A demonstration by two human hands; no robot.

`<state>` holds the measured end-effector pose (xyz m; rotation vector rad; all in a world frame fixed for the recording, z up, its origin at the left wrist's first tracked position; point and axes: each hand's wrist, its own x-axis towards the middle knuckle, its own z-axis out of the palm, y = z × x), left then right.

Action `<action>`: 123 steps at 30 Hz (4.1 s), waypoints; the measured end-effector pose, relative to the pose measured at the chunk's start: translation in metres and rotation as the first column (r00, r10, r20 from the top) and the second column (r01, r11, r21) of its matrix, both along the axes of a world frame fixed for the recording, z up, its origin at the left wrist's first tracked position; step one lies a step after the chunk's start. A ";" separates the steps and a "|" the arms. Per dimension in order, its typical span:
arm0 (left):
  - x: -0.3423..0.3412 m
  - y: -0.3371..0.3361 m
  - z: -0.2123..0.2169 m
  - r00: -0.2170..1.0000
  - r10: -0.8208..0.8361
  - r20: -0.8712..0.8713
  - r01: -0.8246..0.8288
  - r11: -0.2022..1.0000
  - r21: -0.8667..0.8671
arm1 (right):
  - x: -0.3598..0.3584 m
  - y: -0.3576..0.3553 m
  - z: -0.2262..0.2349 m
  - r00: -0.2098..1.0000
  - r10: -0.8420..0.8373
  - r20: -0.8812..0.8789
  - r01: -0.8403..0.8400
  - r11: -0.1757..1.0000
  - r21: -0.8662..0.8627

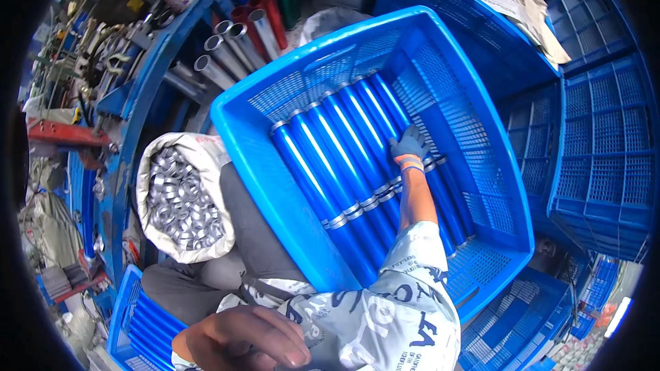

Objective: Manually fitting metal rings onto ends of blue-painted pipes and placing them into a bin.

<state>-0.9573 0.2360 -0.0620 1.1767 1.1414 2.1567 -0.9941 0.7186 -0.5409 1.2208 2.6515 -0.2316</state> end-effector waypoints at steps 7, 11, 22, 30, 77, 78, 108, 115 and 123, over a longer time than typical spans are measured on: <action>0.034 -0.124 0.017 0.850 -0.345 0.399 0.139 0.877 0.461 | -0.106 -0.148 0.079 0.528 0.209 -0.823 -0.433 0.900 -0.049; 0.062 -0.183 0.044 0.840 0.542 0.015 -0.447 0.675 0.587 | -0.121 -0.339 0.252 0.337 0.043 -0.941 -0.746 0.621 -0.239; 0.170 -0.367 0.079 0.420 0.907 0.023 -0.565 0.242 0.789 | -0.100 -0.700 0.164 0.023 0.968 -0.252 -0.987 0.063 0.150; 0.249 -0.446 0.098 0.389 0.906 0.167 -0.654 0.144 0.743 | -0.100 -0.712 0.135 0.002 1.000 0.013 -0.944 -0.002 0.331; 0.158 -0.541 0.010 0.432 0.480 -0.764 -0.707 -0.345 -0.617 | 0.024 -0.702 0.322 0.862 -0.041 -0.506 -0.411 -0.640 -0.649; 0.161 -0.541 0.012 0.470 0.431 -0.770 -0.694 -0.359 -0.624 | 0.030 -0.706 0.341 0.870 -0.047 -0.490 -0.417 -0.600 -0.683; 0.153 -0.557 -0.031 0.496 0.403 -0.769 -0.676 -0.377 -0.633 | -0.003 -0.724 0.337 0.684 0.291 -0.669 -0.490 -0.497 -0.716; 0.171 -0.582 -0.009 0.132 0.886 -0.444 -0.770 -0.190 -0.609 | -0.146 -0.697 0.239 0.540 0.399 -0.741 -0.783 -0.084 -0.616; 0.147 -0.553 -0.057 -0.077 0.958 0.277 -0.958 0.006 -0.286 | -0.137 -0.678 0.130 0.001 0.976 -0.217 -0.959 0.063 0.275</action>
